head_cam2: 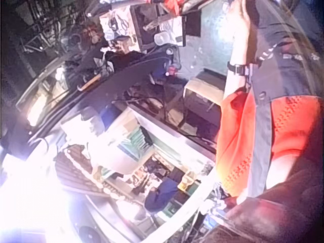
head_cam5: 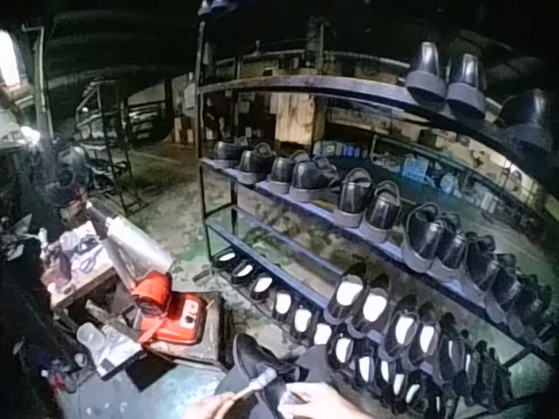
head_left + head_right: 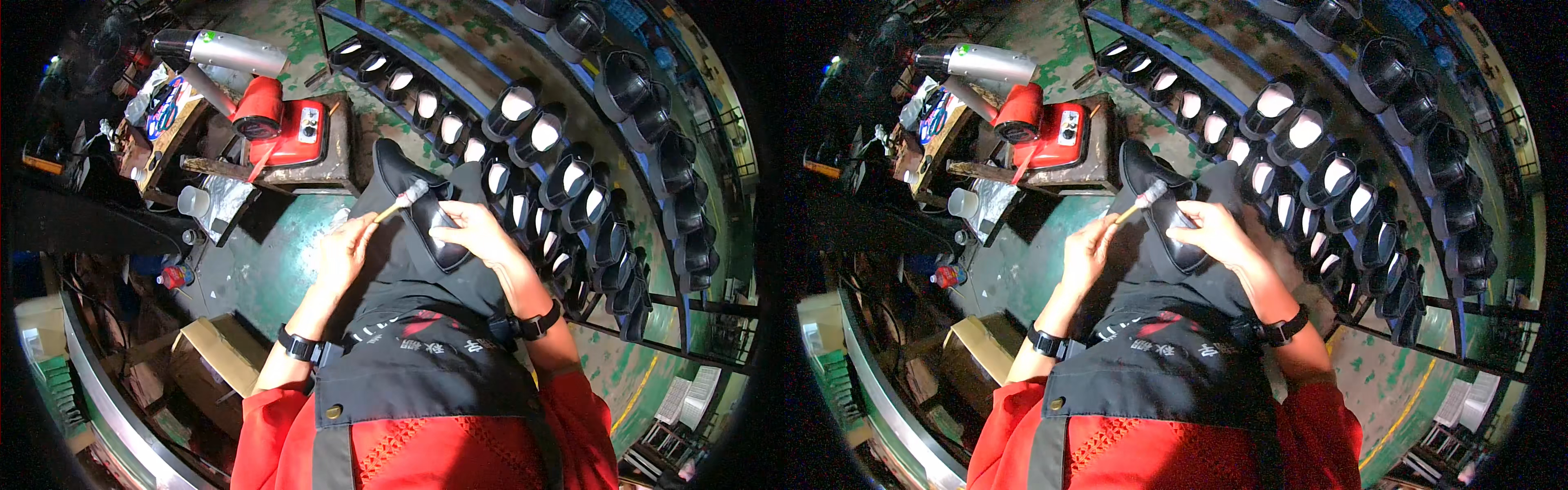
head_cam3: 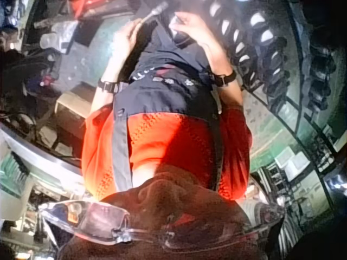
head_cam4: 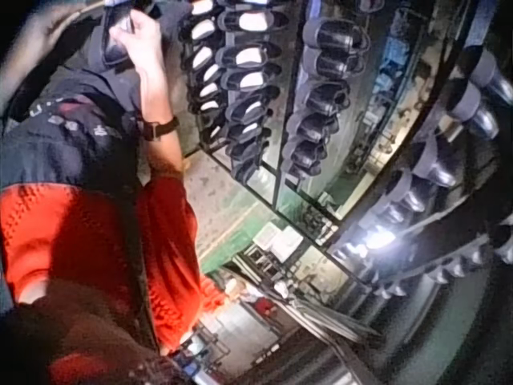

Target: Brushing and inspecting finished shoes before placing them back on a rack in a manufacturing facility.

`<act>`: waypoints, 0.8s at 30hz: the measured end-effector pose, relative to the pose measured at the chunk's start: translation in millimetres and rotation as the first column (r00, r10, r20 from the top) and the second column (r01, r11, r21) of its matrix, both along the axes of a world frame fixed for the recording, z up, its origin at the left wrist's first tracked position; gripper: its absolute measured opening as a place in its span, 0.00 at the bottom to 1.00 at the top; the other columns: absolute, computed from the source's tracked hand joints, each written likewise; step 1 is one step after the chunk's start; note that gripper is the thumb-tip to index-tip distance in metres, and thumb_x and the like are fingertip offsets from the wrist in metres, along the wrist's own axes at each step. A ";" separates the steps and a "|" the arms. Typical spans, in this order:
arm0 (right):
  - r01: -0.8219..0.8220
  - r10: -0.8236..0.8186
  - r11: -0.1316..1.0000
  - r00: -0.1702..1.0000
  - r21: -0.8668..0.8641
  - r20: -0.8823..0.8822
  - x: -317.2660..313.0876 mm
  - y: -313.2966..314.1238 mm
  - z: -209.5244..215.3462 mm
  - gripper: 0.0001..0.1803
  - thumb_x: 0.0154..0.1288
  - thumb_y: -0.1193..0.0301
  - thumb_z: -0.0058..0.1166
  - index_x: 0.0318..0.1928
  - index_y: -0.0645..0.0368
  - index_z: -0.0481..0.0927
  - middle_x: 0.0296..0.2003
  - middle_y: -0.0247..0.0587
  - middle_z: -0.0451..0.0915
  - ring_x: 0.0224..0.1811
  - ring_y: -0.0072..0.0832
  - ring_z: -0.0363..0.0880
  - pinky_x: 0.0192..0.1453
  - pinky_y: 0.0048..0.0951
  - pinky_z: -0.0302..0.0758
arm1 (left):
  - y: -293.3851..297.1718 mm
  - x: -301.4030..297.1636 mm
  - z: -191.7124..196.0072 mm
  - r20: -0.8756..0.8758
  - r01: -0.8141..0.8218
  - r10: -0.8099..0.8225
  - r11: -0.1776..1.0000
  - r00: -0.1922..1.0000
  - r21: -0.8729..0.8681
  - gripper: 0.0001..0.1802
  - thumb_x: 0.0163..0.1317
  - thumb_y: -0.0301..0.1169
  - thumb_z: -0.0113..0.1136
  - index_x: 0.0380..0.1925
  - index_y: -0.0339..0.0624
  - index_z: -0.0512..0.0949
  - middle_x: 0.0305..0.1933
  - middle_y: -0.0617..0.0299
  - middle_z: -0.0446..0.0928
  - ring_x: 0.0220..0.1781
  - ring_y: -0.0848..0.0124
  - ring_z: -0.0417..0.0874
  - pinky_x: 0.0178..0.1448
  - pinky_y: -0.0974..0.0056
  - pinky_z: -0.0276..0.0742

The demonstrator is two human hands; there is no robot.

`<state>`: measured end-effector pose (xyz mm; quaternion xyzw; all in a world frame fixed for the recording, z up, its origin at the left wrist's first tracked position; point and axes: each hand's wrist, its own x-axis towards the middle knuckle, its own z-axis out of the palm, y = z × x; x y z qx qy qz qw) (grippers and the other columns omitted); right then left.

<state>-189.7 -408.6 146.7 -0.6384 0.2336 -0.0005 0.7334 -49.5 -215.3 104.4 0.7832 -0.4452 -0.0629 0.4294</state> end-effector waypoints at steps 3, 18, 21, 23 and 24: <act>0.003 -0.004 1.000 1.000 0.005 0.023 -2.1 -0.3 -3.5 0.20 0.55 0.78 0.60 0.50 0.65 0.77 0.39 0.31 0.80 0.39 0.15 0.74 0.47 0.20 0.72 | 2.9 -4.2 7.9 0.025 0.007 -0.008 0.999 1.000 0.041 0.09 0.61 0.28 0.59 0.41 0.40 0.80 0.32 0.51 0.80 0.32 0.58 0.83 0.37 0.63 0.77; 0.015 0.008 0.653 1.000 -0.757 0.027 -2.1 20.7 23.1 0.13 0.53 0.67 0.62 0.37 0.63 0.81 0.34 0.46 0.81 0.34 0.41 0.80 0.39 0.33 0.74 | 14.1 4.4 29.9 0.315 -0.046 0.003 0.991 0.949 0.129 0.10 0.60 0.35 0.59 0.41 0.51 0.79 0.23 0.63 0.74 0.21 0.64 0.78 0.24 0.62 0.73; 0.023 -0.001 0.631 1.000 -0.775 0.029 -2.0 20.6 22.6 0.12 0.53 0.67 0.62 0.36 0.62 0.81 0.33 0.46 0.81 0.33 0.40 0.80 0.39 0.32 0.74 | 16.6 -2.8 33.5 0.312 0.013 -0.053 0.992 0.948 0.128 0.10 0.59 0.35 0.59 0.41 0.51 0.79 0.23 0.64 0.74 0.21 0.65 0.78 0.23 0.62 0.72; 0.008 -0.005 0.641 1.000 -0.767 0.007 -3.1 21.9 22.2 0.12 0.53 0.68 0.62 0.35 0.62 0.81 0.32 0.46 0.81 0.33 0.39 0.80 0.39 0.32 0.75 | 17.3 -0.4 32.9 0.315 -0.069 0.009 0.981 0.949 0.182 0.09 0.59 0.35 0.59 0.40 0.51 0.79 0.22 0.63 0.75 0.21 0.64 0.78 0.23 0.63 0.72; 0.030 -0.016 0.663 1.000 -0.748 0.026 -3.4 22.5 20.7 0.12 0.52 0.68 0.63 0.35 0.63 0.81 0.31 0.44 0.81 0.32 0.34 0.80 0.37 0.30 0.74 | 15.8 4.2 25.2 0.308 -0.117 0.059 0.978 0.950 0.174 0.09 0.60 0.35 0.59 0.40 0.50 0.80 0.22 0.62 0.75 0.22 0.64 0.79 0.25 0.61 0.72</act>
